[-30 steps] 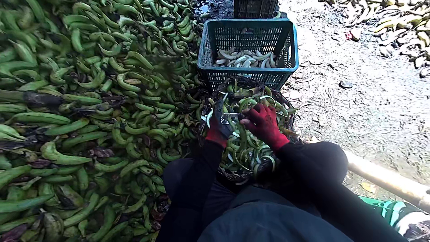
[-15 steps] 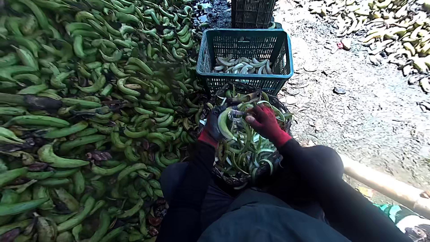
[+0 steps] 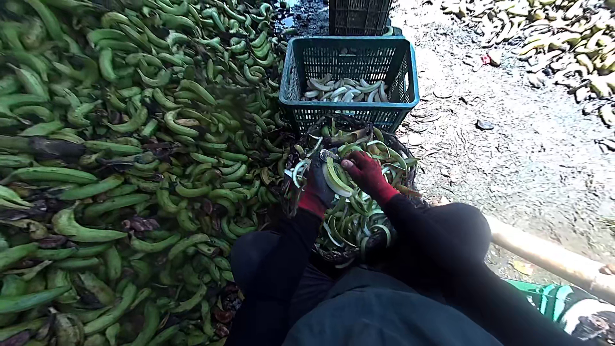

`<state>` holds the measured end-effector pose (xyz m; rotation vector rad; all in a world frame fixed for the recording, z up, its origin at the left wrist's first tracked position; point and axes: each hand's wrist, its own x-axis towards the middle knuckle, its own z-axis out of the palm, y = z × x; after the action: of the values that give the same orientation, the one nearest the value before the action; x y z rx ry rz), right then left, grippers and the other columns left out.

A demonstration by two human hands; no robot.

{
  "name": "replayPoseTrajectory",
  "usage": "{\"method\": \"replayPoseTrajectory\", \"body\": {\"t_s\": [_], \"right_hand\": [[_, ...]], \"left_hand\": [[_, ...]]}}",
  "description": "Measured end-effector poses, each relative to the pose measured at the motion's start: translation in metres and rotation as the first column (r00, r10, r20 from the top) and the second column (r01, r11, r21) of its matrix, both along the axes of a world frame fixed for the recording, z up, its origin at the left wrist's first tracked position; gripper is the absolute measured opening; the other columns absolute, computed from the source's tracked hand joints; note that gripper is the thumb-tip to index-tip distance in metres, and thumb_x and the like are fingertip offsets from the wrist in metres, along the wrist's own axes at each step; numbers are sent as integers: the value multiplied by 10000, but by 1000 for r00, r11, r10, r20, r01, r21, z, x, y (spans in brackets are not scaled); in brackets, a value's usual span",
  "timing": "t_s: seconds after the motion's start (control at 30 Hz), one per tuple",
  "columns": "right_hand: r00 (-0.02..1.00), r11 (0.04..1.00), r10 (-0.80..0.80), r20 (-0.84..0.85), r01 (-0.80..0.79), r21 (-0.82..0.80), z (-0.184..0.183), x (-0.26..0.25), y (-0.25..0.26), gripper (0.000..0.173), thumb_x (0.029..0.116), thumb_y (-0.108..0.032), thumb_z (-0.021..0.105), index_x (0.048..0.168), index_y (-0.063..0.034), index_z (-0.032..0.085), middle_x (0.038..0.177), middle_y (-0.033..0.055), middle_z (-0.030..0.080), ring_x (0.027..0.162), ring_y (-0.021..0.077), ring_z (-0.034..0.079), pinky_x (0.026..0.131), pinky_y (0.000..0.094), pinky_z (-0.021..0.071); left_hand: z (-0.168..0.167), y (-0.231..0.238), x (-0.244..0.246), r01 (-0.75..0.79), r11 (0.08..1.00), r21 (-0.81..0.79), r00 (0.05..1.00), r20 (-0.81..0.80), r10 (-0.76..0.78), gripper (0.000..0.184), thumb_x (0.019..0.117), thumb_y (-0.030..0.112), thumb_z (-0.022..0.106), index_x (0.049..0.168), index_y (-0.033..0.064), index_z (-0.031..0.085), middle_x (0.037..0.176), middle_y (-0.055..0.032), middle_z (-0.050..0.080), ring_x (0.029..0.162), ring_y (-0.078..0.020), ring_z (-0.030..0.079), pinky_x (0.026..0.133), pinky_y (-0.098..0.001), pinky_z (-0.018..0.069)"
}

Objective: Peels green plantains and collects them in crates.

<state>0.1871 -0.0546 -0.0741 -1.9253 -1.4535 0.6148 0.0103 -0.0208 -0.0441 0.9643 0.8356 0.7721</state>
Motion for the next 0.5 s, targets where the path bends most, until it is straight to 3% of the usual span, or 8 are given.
{"method": "replayPoseTrajectory", "body": {"t_s": [0.1, 0.2, 0.27, 0.33, 0.4, 0.47, 0.5], "right_hand": [[993, 987, -83, -89, 69, -146, 1, 14, 8, 529, 1048, -581, 434, 1232, -142, 665, 1114, 163, 690, 1036, 360, 662, 897, 668, 486], [988, 974, -140, -69, 125, -189, 9, 24, -2, 541, 1045, -591, 436, 1213, -123, 648, 1039, 172, 687, 985, 371, 666, 873, 662, 495], [989, 980, -140, -46, 132, -149, 9, 29, -17, 494, 1032, -567, 501, 1208, -124, 633, 1028, 162, 664, 913, 355, 658, 808, 632, 523], [992, 985, -123, 9, 123, -121, 0, 34, -33, 485, 1009, -566, 562, 1226, -135, 613, 1043, 169, 643, 836, 358, 646, 704, 623, 533], [993, 982, -115, 29, 118, -150, -4, 40, -39, 484, 998, -550, 599, 1239, -130, 616, 1069, 185, 635, 825, 374, 642, 694, 633, 520], [993, 981, -100, 57, 108, -161, -5, 44, -41, 504, 995, -557, 600, 1267, -132, 611, 1108, 198, 638, 842, 388, 652, 704, 643, 525], [989, 986, -86, 118, 102, -132, -7, 43, -44, 502, 993, -554, 605, 1258, -129, 611, 1099, 208, 635, 849, 399, 654, 698, 644, 528]], "left_hand": [[-2, -1, -5, 75, 997, 12, 996, -46, -75, 392, 1048, 514, 455, 1305, 262, 609, 1148, -6, 676, 975, -158, 657, 784, -399, 573], [-12, 12, -15, 144, 988, -58, 988, -42, -146, 359, 1021, 543, 494, 1220, 278, 631, 927, 7, 647, 716, -112, 606, 596, -301, 530], [-24, 28, -23, 236, 961, -143, 966, -70, -248, 404, 1013, 573, 496, 1248, 267, 614, 901, -4, 652, 667, -109, 600, 567, -280, 522], [-36, 45, -25, 268, 948, -170, 936, -188, -298, 355, 1043, 451, 507, 1287, 217, 615, 924, -13, 664, 670, -102, 601, 575, -261, 521], [-26, 63, -6, 132, 985, -113, 934, -318, -161, 352, 1056, 376, 507, 1254, 111, 630, 958, -54, 664, 749, -126, 621, 656, -302, 546], [16, 89, 22, 21, 995, 98, 914, -405, 21, 437, 1076, 408, 479, 1333, 77, 600, 1173, -102, 661, 1013, -171, 642, 879, -387, 554], [46, 102, 36, 26, 975, 220, 895, -440, 75, 503, 1087, 434, 437, 1433, 80, 526, 1347, -127, 608, 1197, -201, 603, 1006, -429, 518]]}}
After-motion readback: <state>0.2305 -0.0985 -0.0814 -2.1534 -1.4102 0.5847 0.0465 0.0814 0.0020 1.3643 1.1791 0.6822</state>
